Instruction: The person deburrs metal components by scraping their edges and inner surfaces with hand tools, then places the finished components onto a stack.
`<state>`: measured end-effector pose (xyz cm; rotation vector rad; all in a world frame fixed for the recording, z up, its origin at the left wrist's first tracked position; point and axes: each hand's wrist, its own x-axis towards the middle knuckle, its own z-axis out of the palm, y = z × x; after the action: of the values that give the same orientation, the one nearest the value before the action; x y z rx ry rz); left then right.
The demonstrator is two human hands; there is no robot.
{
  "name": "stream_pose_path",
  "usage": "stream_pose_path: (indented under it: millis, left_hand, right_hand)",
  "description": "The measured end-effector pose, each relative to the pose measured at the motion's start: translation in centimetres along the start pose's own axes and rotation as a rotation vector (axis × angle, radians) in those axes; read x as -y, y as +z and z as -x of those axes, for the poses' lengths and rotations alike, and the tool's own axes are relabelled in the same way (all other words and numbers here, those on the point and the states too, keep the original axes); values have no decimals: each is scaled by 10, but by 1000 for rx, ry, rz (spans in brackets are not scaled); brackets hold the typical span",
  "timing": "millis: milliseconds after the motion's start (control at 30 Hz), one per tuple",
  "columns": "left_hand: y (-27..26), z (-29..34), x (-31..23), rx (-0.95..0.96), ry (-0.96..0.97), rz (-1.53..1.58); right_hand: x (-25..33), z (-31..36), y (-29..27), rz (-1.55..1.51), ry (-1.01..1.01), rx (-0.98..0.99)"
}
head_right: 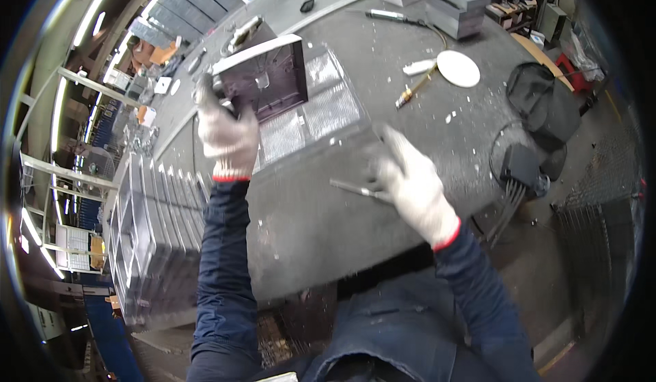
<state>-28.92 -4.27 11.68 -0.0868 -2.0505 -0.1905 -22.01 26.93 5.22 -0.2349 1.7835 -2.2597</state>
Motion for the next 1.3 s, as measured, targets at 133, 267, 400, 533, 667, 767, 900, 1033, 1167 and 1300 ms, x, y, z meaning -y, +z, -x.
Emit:
stream_pose_path:
  millis: [133, 267, 400, 533, 667, 767, 900, 1033, 1167, 1300]
  left_hand:
    - [-99, 93, -12, 60, 320, 38]
    - [-181, 154, -35, 99, 493, 28]
    - [-211, 206, -52, 57, -35, -14]
    - [-230, 201, -38, 351, -1217, 744]
    - [-229, 185, -48, 139, -1690, 1205]
    - [-229, 180, -31, 320, -1471, 1312]
    - [-220, 157, -47, 488, -1211, 861]
    - [-219, 164, -49, 534, -1007, 541]
    - [-211, 189, -51, 454, -1001, 467]
    - [-209, 200, -50, 340, -1073, 402]
  right_hand:
    - [-23, 0, 19, -688, 263, 435]
    - [-36, 49, 71, -588, 406, 214]
    - [-60, 62, 88, -393, 325, 464]
    - [-55, 64, 95, -270, 229, 482]
    - [-50, 60, 93, -421, 282, 572]
    - [-59, 58, 96, -201, 4, 565]
    - [-68, 39, 59, 877, -579, 355]
    - [-69, 15, 7, 1367, -683, 105]
    - [-73, 5, -6, 1567, -599, 176]
    - [-58, 22, 13, 1301, -576, 148]
